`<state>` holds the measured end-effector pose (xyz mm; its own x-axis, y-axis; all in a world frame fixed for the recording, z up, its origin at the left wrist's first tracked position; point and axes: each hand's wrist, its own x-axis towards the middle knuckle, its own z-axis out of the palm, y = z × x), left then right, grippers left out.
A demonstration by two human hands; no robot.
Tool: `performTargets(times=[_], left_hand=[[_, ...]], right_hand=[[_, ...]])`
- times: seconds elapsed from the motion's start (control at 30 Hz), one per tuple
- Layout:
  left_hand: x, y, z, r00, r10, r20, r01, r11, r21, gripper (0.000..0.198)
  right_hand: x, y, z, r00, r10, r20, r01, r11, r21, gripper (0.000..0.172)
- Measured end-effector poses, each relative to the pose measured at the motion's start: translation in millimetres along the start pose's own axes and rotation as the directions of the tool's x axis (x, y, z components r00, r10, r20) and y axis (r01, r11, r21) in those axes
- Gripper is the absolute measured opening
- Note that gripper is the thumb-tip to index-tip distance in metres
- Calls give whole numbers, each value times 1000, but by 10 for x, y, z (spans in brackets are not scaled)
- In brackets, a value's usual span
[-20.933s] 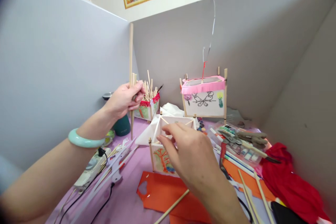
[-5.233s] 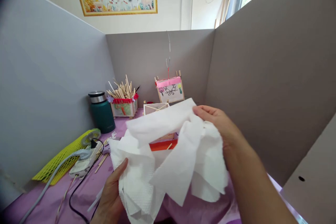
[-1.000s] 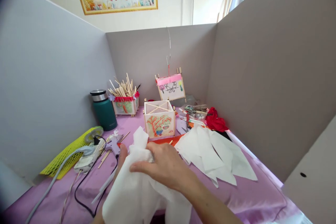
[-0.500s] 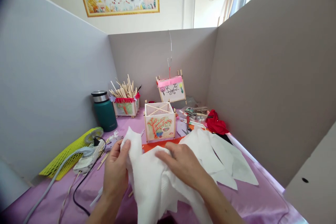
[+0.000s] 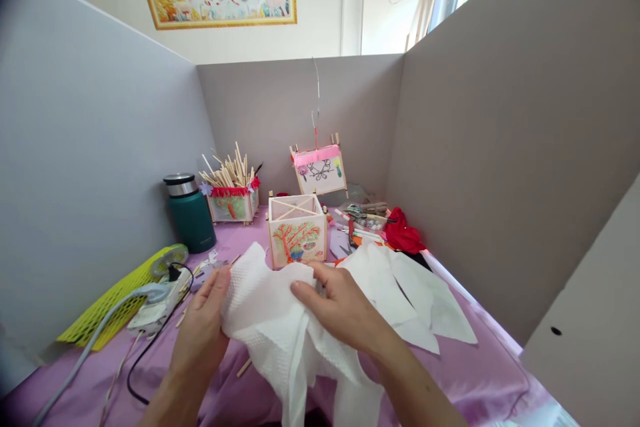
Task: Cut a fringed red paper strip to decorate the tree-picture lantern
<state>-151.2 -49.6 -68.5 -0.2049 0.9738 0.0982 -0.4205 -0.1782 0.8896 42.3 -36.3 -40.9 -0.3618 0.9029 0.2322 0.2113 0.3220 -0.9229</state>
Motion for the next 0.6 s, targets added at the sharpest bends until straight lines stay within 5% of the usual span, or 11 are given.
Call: performTargets(times=[0.1, 0.2, 0.33, 0.5, 0.6], left_hand=[[-41, -38, 82, 953, -129, 276, 97, 987, 125, 60], [-98, -115, 182, 894, -248, 374, 162, 955, 247, 53], [-60, -158, 107, 928, -265, 263, 227, 960, 166, 36], [63, -98, -79, 969, -243, 37, 243, 970, -3, 33], [19, -76, -5, 968, -250, 37, 249, 968, 20, 34]], right_hand=[[19, -52, 43, 999, -46, 28, 48, 997, -55, 24], [35, -81, 56, 995, -61, 80, 65, 997, -47, 19], [-16, -86, -133, 997, -34, 76, 30, 998, 46, 15], [-134, -62, -407, 987, 160, 23, -161, 965, 207, 25], [-123, -68, -374, 986, 163, 32, -166, 963, 214, 26]])
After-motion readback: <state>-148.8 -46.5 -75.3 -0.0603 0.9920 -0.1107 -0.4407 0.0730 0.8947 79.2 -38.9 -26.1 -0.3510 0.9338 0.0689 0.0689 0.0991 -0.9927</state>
